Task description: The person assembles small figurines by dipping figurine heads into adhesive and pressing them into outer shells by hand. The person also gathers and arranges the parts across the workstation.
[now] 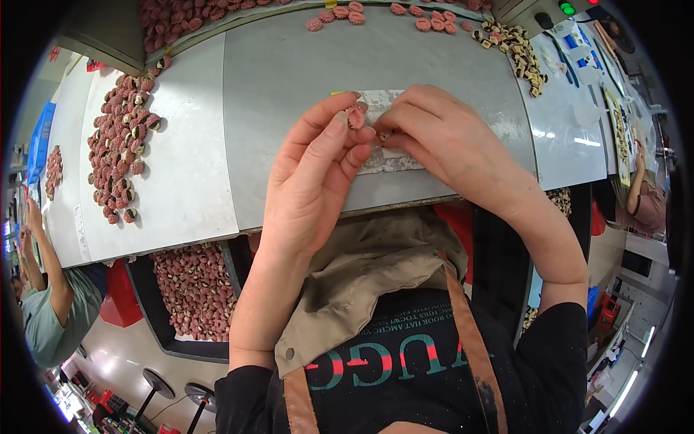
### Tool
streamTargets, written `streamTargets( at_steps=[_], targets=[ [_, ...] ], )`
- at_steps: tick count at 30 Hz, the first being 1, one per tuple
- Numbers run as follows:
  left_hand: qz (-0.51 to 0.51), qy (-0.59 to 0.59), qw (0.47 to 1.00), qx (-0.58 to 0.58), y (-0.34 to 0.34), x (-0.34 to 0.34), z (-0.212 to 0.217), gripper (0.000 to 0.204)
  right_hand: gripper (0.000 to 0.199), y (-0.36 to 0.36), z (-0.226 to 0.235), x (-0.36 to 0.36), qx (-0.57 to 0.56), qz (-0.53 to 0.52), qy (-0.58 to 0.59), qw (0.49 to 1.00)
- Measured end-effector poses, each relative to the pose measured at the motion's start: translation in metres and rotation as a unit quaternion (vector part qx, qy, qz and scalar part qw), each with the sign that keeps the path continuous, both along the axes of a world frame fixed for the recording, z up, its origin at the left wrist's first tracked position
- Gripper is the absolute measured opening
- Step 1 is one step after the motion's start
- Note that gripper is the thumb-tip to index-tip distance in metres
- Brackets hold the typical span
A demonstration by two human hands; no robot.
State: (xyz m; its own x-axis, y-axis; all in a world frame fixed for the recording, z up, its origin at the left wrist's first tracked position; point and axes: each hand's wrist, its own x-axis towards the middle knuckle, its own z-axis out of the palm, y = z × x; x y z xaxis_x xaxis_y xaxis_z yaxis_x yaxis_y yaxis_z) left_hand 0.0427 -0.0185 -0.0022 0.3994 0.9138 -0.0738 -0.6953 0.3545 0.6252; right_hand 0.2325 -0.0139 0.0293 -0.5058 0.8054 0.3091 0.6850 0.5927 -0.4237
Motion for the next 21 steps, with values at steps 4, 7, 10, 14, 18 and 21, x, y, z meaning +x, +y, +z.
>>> streamTargets(
  at_steps=[4, 7, 10, 14, 18, 21],
  targets=[
    [-0.009, -0.008, 1.000, 0.004, 0.002, -0.005, -0.008, 0.030, 0.016, 0.001, 0.002, 0.002, 0.006, -0.001, -0.015, 1.000],
    [-0.030, -0.056, 0.998, 0.013, 0.005, -0.006, -0.009, 0.031, 0.016, 0.000, 0.002, 0.001, 0.032, -0.013, -0.029, 0.999],
    [-0.018, -0.041, 0.999, 0.005, 0.004, -0.007, -0.005, 0.031, 0.016, 0.002, 0.001, 0.000, 0.019, -0.003, -0.015, 1.000],
    [-0.008, -0.038, 0.999, -0.006, 0.002, -0.009, -0.002, 0.030, 0.016, -0.002, 0.004, -0.002, 0.020, -0.010, -0.012, 1.000],
    [-0.011, -0.050, 0.999, -0.007, 0.002, -0.011, -0.002, 0.030, 0.016, -0.005, 0.006, -0.005, 0.024, -0.021, -0.015, 0.999],
    [0.026, 0.057, 0.998, -0.017, -0.004, -0.006, 0.014, 0.030, 0.015, -0.004, 0.005, -0.006, -0.007, -0.023, 0.015, 1.000]
  ],
)
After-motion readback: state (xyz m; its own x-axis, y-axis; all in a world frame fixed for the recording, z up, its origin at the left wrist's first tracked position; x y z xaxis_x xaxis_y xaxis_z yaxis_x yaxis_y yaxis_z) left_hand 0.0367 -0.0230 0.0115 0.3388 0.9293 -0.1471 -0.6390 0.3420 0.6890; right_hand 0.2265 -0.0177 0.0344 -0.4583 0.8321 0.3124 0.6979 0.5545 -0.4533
